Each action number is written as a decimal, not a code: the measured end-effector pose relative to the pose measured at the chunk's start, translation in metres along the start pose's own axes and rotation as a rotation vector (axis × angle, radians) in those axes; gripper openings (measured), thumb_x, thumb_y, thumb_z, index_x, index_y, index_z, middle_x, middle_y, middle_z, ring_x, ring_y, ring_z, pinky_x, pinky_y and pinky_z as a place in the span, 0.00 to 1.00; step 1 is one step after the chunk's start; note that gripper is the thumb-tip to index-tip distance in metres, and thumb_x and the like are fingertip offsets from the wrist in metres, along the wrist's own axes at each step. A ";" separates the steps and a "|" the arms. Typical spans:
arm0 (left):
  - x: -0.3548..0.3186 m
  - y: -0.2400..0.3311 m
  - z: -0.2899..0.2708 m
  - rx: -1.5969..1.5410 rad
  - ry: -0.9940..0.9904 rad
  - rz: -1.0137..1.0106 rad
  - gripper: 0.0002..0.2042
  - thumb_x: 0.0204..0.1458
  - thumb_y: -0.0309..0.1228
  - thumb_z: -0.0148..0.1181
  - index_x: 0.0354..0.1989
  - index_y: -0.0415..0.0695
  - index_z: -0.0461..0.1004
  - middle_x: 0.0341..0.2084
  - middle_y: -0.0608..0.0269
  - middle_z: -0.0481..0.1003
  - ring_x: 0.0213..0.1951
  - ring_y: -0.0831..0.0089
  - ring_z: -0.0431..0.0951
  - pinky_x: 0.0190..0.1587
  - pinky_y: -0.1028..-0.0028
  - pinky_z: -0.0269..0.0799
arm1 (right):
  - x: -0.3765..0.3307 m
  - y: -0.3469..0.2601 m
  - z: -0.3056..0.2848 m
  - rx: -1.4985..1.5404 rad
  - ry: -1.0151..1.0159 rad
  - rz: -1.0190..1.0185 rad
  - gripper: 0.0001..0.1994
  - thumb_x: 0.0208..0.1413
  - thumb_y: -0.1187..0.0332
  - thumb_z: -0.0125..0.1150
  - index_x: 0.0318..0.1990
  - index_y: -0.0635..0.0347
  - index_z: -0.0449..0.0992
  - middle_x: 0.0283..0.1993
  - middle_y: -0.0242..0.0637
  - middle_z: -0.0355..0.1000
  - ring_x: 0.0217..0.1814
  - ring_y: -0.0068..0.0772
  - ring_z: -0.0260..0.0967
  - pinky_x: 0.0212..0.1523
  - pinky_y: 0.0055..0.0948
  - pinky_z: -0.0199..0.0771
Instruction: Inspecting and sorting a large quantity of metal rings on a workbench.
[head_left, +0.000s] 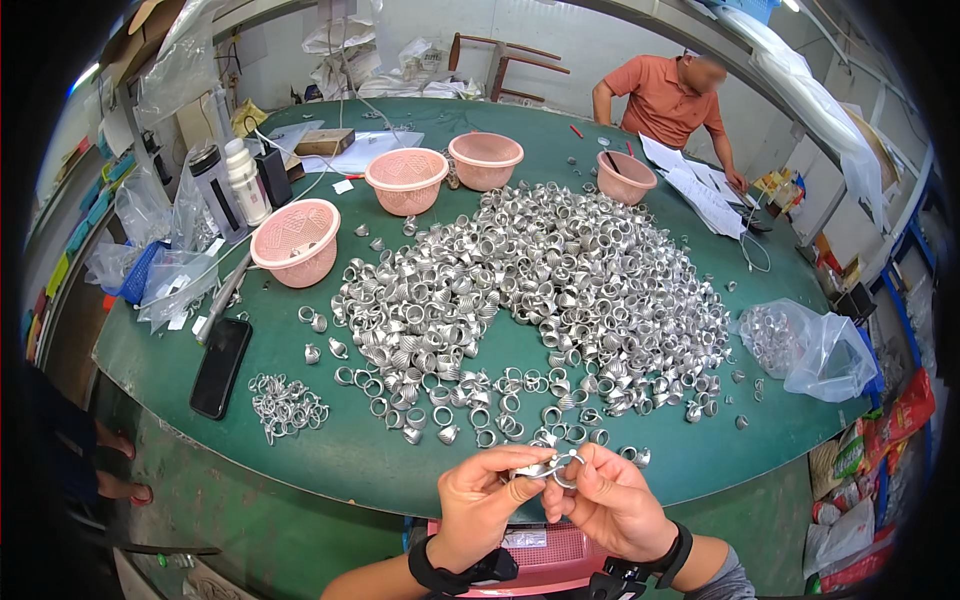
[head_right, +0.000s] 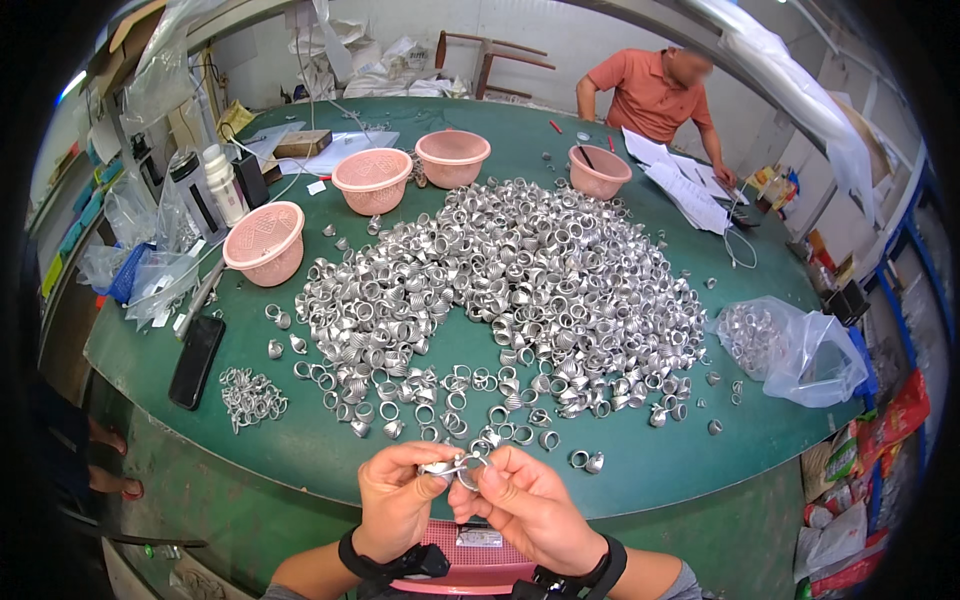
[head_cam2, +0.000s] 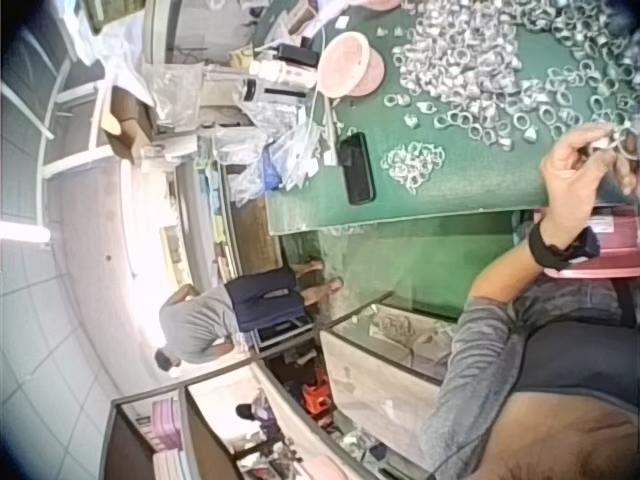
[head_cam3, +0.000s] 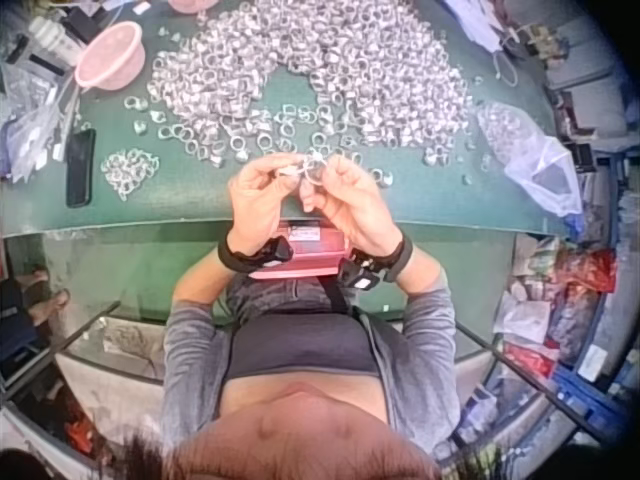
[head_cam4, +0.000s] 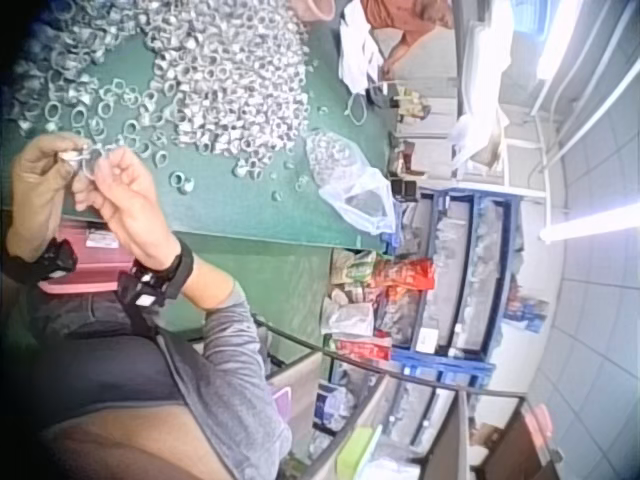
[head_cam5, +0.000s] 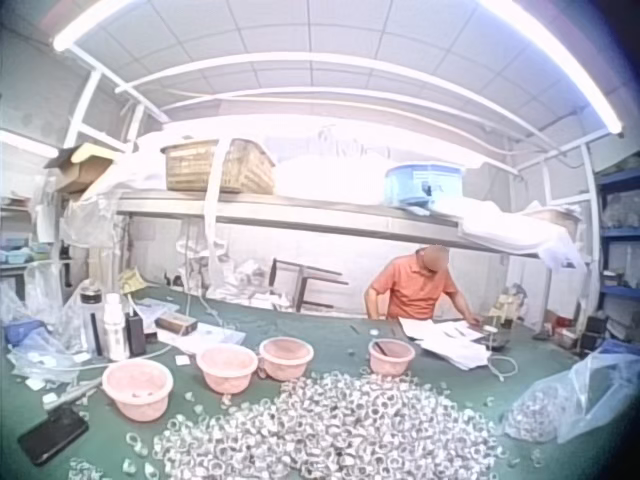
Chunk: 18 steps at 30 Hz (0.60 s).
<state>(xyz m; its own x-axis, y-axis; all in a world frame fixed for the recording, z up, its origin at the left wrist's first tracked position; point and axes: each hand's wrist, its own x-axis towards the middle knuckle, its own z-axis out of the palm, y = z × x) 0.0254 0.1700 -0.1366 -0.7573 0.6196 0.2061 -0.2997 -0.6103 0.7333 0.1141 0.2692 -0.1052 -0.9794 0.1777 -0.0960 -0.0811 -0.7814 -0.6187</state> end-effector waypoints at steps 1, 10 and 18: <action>0.001 -0.002 0.000 0.085 0.011 0.063 0.08 0.36 0.18 0.58 0.27 0.36 0.68 0.28 0.49 0.71 0.31 0.65 0.72 0.35 0.71 0.69 | -0.001 0.001 0.001 -0.034 0.059 0.006 0.05 0.53 0.70 0.44 0.30 0.63 0.60 0.32 0.42 0.66 0.35 0.29 0.64 0.39 0.28 0.65; 0.009 0.021 -0.005 0.354 -0.084 0.059 0.06 0.42 0.23 0.54 0.29 0.35 0.68 0.27 0.54 0.72 0.31 0.66 0.73 0.33 0.72 0.70 | 0.020 -0.019 -0.016 -0.578 0.318 0.034 0.09 0.51 0.66 0.47 0.32 0.62 0.60 0.30 0.41 0.64 0.28 0.27 0.64 0.23 0.24 0.67; 0.017 0.008 -0.022 0.031 -0.105 -0.394 0.17 0.45 0.19 0.47 0.46 0.34 0.57 0.41 0.50 0.64 0.44 0.66 0.66 0.46 0.69 0.64 | 0.027 -0.043 -0.025 -1.368 0.361 -0.070 0.16 0.47 0.67 0.53 0.42 0.65 0.62 0.35 0.38 0.66 0.28 0.22 0.63 0.25 0.19 0.65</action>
<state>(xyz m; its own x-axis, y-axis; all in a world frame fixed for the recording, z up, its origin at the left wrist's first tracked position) -0.0030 0.1649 -0.1417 -0.5245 0.8509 -0.0309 -0.5361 -0.3018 0.7883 0.0957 0.3221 -0.1009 -0.8636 0.4948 -0.0966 0.3179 0.3858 -0.8661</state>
